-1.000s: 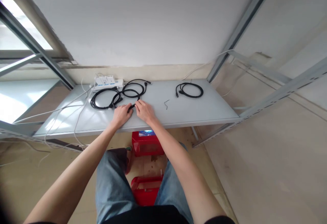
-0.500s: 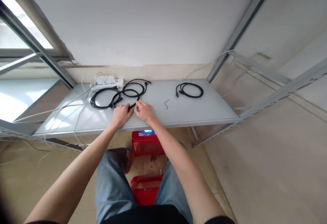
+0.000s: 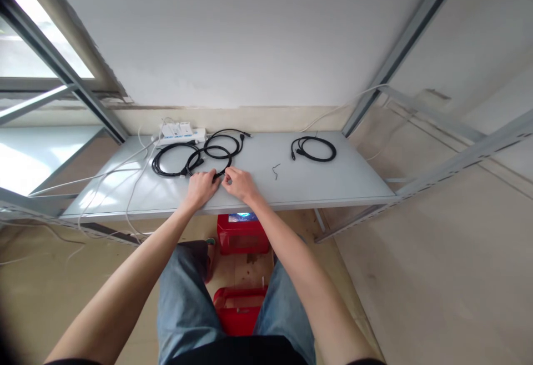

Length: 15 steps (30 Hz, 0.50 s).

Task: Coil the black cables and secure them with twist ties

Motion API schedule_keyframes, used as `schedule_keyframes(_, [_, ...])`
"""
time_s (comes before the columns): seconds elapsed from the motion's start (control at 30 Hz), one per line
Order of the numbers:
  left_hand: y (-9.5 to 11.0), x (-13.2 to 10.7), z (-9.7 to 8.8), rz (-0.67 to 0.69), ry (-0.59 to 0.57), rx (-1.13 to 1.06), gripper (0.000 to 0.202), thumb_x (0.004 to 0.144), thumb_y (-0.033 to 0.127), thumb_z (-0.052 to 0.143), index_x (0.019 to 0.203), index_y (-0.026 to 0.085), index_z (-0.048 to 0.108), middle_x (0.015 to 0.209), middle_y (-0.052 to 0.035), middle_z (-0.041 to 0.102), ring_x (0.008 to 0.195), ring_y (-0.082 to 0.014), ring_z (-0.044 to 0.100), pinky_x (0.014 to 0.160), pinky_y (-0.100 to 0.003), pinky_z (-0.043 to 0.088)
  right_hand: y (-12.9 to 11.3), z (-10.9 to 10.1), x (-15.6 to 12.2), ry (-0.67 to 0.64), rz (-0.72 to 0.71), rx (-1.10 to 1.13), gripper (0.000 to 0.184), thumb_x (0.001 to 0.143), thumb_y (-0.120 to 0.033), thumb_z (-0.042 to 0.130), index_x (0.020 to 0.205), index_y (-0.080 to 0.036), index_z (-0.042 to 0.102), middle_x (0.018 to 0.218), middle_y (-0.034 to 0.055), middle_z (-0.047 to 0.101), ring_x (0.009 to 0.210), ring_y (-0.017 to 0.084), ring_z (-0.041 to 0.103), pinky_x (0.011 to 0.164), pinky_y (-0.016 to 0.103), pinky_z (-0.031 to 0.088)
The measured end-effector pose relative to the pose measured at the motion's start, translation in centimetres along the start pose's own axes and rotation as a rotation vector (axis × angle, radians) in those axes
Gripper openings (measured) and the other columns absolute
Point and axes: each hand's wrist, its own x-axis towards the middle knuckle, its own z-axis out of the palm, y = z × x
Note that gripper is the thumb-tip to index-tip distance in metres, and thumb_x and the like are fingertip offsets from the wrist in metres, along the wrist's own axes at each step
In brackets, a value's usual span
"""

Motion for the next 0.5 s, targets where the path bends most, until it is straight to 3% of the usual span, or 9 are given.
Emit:
schedule_keyframes(0.3, [0.05, -0.16, 0.09, -0.018, 0.002, -0.016, 0.029, 0.104, 0.031, 0.046, 0.116, 0.018, 0.070, 0.105, -0.0173, 0.079, 0.105, -0.0321, 0.074, 0.094, -0.041, 0.045, -0.14, -0.01, -0.22, -0.117, -0.046, 0.040, 0.017, 0.086, -0.016, 0.063, 0.072, -0.023, 0.056, 0.075, 0.0000, 0.066, 0.069, 0.015, 0.055, 0.067, 0.027, 0.035])
schedule_keyframes(0.5, [-0.13, -0.01, 0.12, -0.052, 0.000, -0.013, 0.037, 0.107, 0.039, 0.043, 0.115, 0.017, 0.071, 0.105, -0.0188, 0.079, 0.106, -0.0328, 0.073, 0.096, -0.041, 0.046, 0.36, 0.70, -0.44, 0.054, 0.027, -0.015, 0.013, 0.090, -0.018, 0.059, 0.078, -0.022, 0.060, 0.080, 0.0014, 0.068, 0.070, 0.016, 0.056, 0.067, 0.027, 0.037])
